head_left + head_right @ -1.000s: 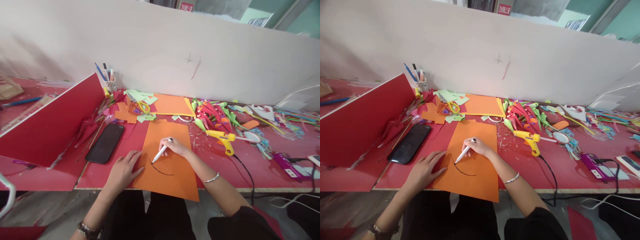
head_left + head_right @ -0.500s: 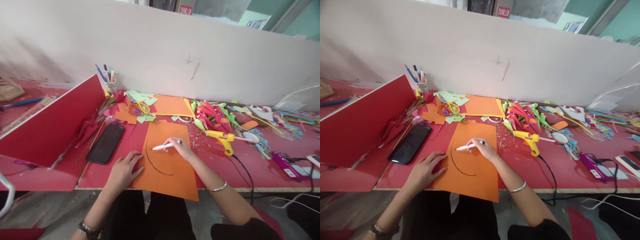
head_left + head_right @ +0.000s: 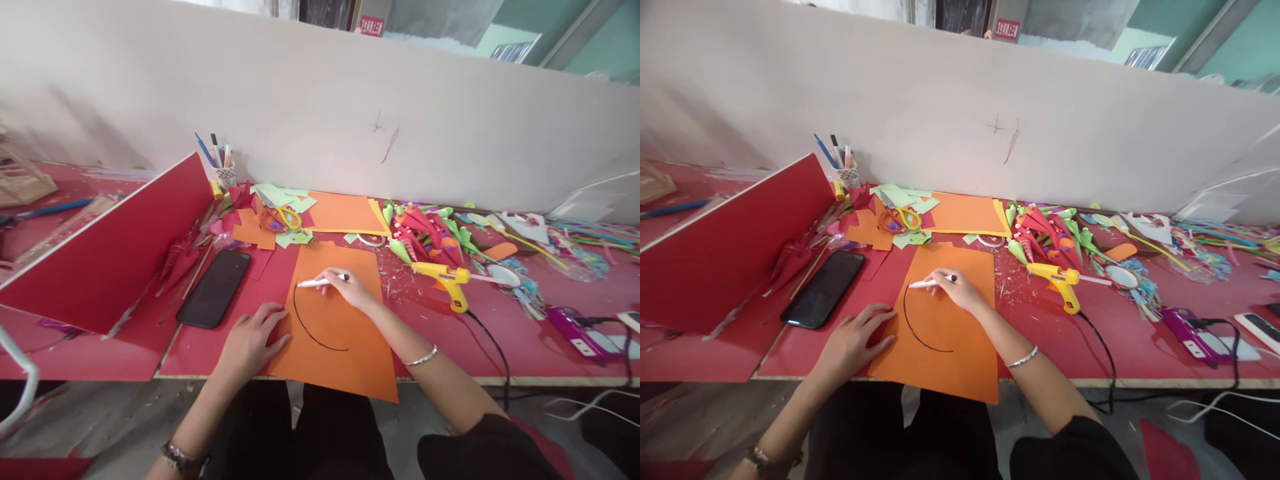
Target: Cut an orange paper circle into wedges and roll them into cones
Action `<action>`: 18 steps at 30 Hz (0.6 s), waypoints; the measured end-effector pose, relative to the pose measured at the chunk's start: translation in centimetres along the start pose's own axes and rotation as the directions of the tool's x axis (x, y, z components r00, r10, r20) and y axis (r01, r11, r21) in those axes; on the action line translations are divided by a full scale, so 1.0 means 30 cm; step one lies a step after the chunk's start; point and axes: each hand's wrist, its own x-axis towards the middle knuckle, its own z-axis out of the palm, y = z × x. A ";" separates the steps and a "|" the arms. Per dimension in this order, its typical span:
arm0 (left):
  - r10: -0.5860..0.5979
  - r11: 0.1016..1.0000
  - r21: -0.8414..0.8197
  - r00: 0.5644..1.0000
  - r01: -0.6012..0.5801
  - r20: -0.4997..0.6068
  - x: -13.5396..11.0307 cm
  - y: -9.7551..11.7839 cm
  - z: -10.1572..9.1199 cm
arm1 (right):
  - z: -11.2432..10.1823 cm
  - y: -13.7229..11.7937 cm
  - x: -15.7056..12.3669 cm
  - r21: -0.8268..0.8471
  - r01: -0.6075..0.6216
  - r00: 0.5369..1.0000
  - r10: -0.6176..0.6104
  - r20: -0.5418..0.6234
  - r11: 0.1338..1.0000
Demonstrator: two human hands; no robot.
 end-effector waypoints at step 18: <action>-0.043 0.916 0.396 0.965 -0.065 0.258 -0.028 0.103 -0.033 | 0.006 -0.084 -0.355 -0.843 -0.012 0.959 -0.232 -0.162 0.538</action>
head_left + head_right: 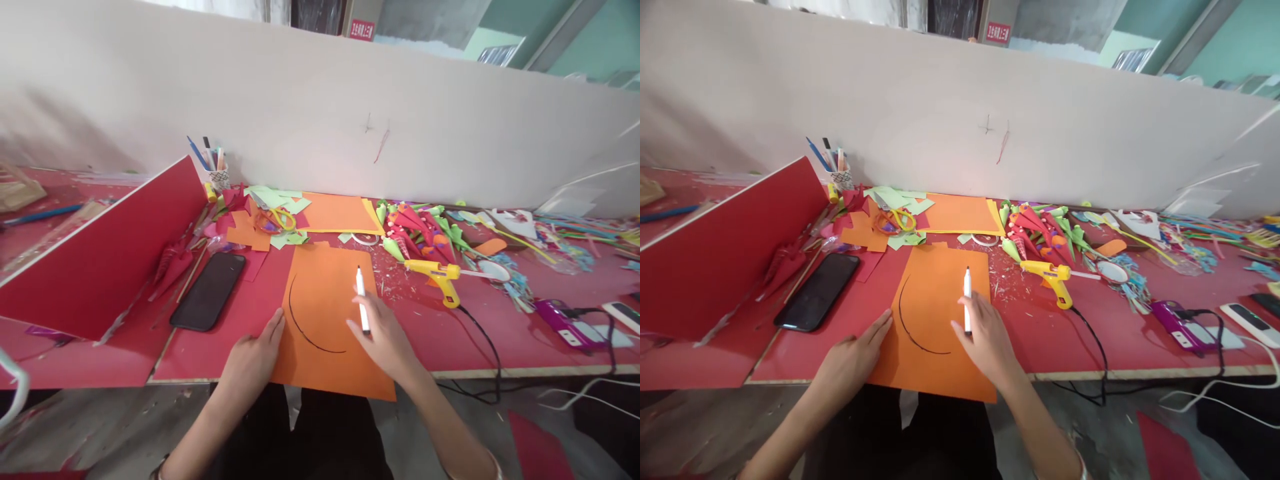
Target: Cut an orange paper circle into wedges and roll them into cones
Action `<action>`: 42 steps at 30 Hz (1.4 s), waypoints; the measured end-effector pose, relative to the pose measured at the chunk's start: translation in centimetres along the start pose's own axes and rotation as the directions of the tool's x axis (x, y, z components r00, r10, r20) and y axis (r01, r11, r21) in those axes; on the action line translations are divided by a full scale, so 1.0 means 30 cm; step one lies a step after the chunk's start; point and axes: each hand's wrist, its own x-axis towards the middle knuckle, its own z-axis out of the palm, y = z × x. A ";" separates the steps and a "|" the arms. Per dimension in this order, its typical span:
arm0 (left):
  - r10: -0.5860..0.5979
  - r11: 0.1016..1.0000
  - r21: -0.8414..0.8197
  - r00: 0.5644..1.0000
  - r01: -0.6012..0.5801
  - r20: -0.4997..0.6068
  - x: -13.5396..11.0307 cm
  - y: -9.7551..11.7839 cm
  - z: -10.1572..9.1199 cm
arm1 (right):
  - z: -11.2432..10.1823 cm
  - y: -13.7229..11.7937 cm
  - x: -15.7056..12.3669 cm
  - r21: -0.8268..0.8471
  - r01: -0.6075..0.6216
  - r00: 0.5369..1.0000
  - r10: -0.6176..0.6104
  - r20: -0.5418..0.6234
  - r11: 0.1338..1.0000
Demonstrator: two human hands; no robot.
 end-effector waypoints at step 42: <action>-0.133 0.958 -0.279 0.966 0.067 -0.223 0.075 -0.097 0.046 | 0.062 0.056 0.291 0.838 -0.354 0.841 -0.250 0.480 0.416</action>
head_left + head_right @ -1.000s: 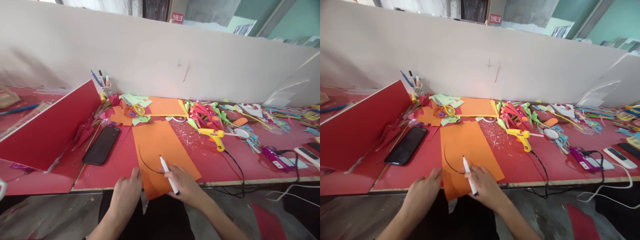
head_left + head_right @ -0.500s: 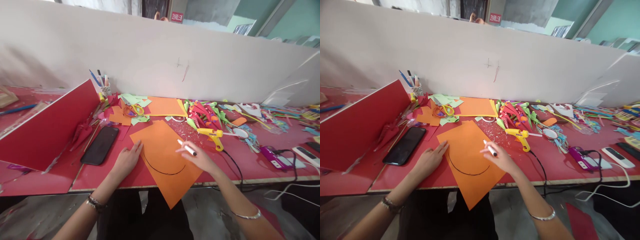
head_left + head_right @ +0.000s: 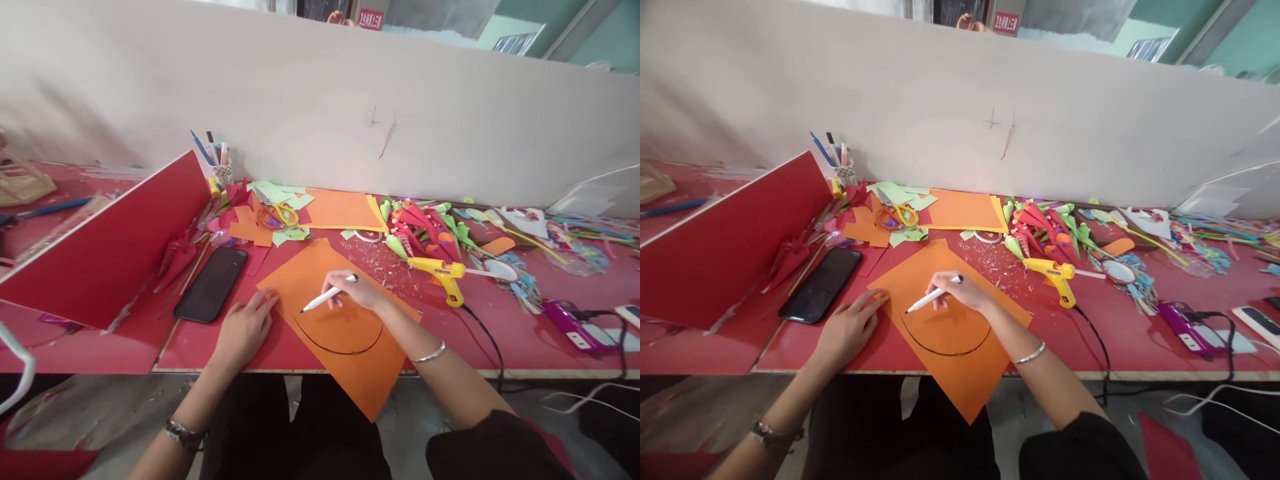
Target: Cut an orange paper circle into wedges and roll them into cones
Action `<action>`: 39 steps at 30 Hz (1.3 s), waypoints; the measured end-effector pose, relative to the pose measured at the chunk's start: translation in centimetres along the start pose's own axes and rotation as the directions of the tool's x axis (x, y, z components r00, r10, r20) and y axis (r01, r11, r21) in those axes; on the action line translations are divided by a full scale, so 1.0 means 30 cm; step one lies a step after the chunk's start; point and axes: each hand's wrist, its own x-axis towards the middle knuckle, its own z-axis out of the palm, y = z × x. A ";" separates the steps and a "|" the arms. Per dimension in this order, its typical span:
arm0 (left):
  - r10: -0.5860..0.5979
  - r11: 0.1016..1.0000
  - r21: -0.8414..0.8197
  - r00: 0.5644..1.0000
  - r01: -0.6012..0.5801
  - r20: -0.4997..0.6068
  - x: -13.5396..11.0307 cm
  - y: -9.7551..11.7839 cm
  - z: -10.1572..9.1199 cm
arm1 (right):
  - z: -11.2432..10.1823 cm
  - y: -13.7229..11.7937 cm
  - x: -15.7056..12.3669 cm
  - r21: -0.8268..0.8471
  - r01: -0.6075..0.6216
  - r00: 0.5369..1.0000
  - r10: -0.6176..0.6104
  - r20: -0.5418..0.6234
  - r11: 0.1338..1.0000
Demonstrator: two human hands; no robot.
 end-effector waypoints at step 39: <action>-0.058 0.998 -0.001 0.998 0.058 -0.005 -0.006 0.012 -0.006 | 0.024 0.040 0.032 -0.073 -0.084 0.991 0.091 0.101 0.994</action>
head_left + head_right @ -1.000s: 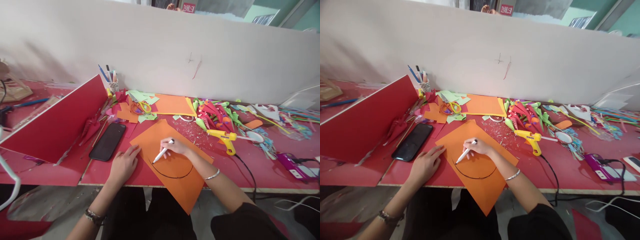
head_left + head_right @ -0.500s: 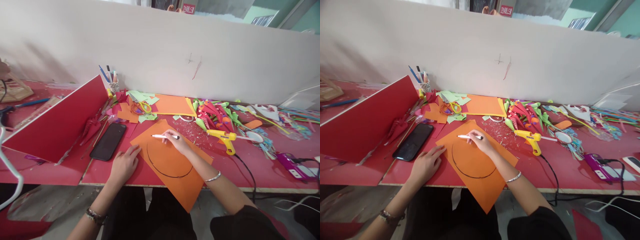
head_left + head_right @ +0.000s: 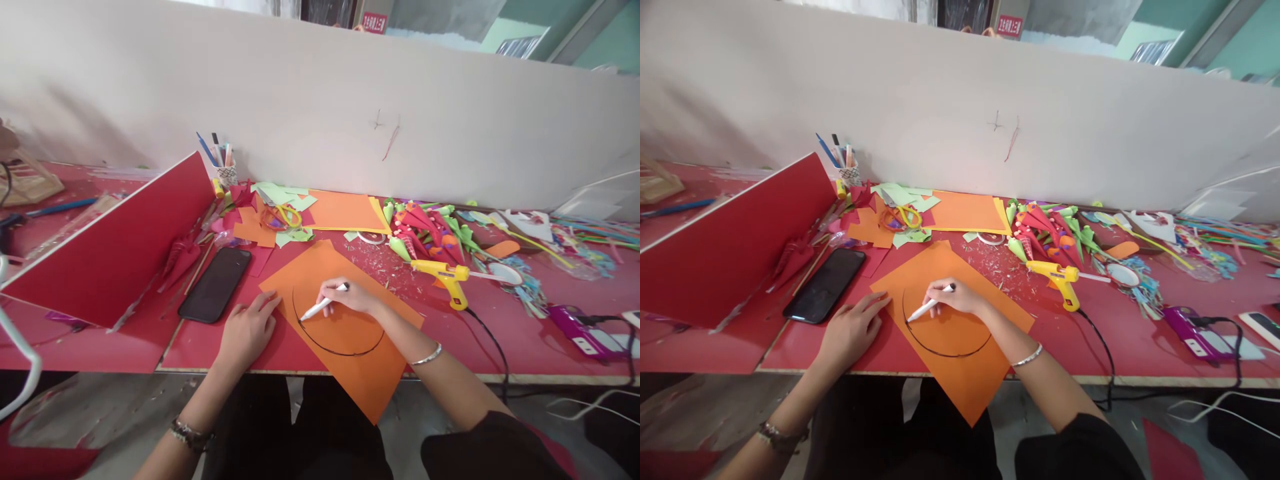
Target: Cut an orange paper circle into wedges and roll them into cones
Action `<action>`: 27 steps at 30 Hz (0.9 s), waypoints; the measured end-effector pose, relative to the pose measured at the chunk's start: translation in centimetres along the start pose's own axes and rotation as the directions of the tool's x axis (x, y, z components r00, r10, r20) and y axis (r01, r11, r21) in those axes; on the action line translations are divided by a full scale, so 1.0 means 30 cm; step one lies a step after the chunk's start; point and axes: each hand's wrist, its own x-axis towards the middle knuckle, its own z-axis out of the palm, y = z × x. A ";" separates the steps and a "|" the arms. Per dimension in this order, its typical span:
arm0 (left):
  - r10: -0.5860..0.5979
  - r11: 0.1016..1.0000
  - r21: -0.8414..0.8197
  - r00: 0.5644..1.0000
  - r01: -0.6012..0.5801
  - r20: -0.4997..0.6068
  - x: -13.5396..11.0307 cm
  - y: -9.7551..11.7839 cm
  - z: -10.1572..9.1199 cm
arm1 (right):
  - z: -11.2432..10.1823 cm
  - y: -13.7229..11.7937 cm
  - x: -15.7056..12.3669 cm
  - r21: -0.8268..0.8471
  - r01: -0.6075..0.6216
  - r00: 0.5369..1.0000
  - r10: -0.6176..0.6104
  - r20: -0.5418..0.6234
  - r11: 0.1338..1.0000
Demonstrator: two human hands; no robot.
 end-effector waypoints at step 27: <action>0.119 0.993 -0.006 0.976 -0.120 0.184 -0.108 0.140 -0.117 | 0.120 0.081 -0.343 -0.674 -0.191 0.793 -0.293 -0.535 0.714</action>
